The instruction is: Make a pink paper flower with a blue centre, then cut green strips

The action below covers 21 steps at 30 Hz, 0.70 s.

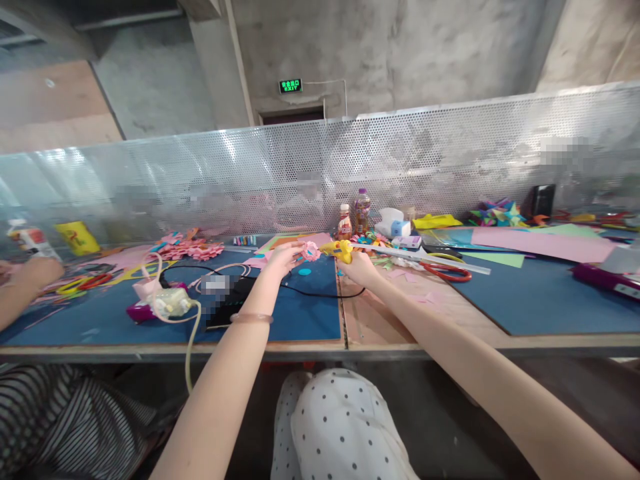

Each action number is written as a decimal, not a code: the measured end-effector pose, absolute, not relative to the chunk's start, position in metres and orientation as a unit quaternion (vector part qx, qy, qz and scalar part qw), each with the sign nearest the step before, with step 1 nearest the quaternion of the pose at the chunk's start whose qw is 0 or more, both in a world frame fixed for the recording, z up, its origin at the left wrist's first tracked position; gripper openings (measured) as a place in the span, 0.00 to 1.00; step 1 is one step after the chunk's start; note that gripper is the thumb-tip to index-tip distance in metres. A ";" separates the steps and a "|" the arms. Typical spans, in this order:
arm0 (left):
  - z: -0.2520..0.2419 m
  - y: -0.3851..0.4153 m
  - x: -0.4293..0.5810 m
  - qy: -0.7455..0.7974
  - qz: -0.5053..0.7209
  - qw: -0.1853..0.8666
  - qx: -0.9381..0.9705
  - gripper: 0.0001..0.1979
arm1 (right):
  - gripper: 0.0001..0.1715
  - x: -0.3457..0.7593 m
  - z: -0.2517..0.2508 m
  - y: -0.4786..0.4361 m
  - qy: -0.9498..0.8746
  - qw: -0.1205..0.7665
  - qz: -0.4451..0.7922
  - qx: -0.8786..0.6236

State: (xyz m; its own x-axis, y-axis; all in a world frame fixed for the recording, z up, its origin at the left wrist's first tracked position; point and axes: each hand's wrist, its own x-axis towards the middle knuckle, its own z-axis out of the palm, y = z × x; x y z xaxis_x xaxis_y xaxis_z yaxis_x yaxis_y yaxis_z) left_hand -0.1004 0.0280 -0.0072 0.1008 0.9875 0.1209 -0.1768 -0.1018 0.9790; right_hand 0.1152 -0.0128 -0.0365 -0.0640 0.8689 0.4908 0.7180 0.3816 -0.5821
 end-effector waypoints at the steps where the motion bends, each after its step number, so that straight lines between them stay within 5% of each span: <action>1: -0.007 0.028 -0.100 0.397 0.539 0.540 0.510 0.14 | 0.13 0.115 -0.036 -0.013 -0.723 0.409 0.093 -0.549; 21: -0.007 0.029 -0.101 0.398 0.532 0.547 0.509 0.15 | 0.12 0.115 -0.037 -0.014 -0.725 0.406 0.082 -0.550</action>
